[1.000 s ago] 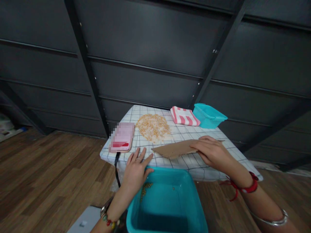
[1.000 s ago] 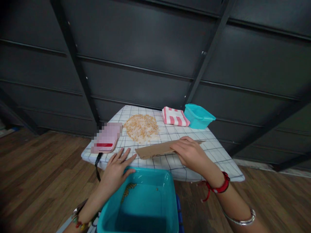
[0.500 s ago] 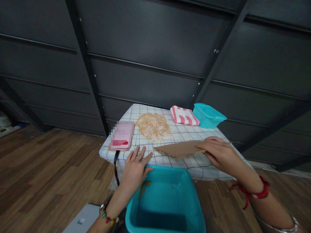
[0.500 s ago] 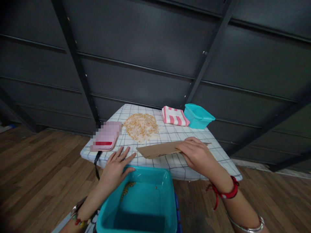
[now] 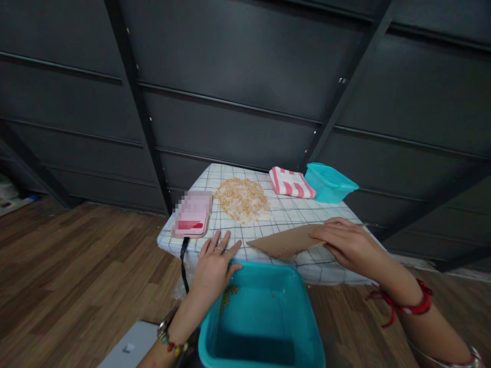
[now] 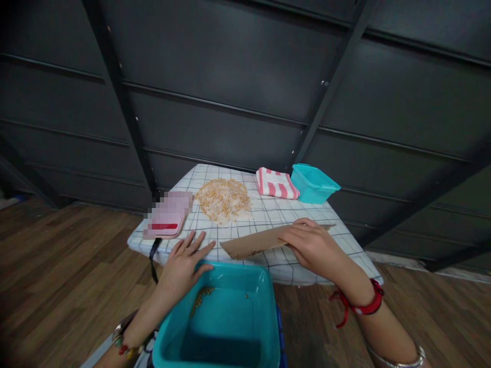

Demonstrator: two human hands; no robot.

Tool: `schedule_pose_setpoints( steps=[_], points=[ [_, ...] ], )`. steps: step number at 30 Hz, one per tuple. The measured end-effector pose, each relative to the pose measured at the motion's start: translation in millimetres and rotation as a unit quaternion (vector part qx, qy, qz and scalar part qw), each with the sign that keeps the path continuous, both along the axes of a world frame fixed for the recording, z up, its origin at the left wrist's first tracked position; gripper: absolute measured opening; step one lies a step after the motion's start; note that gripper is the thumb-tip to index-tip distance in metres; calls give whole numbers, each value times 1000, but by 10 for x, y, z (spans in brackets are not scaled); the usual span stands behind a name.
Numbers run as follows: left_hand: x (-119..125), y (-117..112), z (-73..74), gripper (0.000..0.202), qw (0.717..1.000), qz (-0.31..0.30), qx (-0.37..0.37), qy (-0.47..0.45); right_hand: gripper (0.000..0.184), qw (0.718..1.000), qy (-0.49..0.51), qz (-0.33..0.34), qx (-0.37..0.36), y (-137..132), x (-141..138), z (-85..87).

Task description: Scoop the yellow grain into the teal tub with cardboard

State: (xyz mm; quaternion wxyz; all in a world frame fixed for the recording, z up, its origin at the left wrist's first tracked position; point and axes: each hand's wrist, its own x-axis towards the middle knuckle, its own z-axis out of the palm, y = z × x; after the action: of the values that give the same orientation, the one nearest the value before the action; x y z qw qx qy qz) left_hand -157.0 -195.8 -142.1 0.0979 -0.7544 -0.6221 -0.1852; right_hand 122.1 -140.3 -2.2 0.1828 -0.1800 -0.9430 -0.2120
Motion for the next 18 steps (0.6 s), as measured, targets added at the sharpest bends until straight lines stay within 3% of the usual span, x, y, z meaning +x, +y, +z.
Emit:
schedule_pose_setpoints(
  steps=[7,18],
  points=[
    [-6,4,-4,46,1000,1,-3,6,21,999,31,-24,18,-5,130,9],
    [7,1,-10,45,1000,0,-16,-4,23,997,13,-67,-29,-108,254,-76]
  ],
)
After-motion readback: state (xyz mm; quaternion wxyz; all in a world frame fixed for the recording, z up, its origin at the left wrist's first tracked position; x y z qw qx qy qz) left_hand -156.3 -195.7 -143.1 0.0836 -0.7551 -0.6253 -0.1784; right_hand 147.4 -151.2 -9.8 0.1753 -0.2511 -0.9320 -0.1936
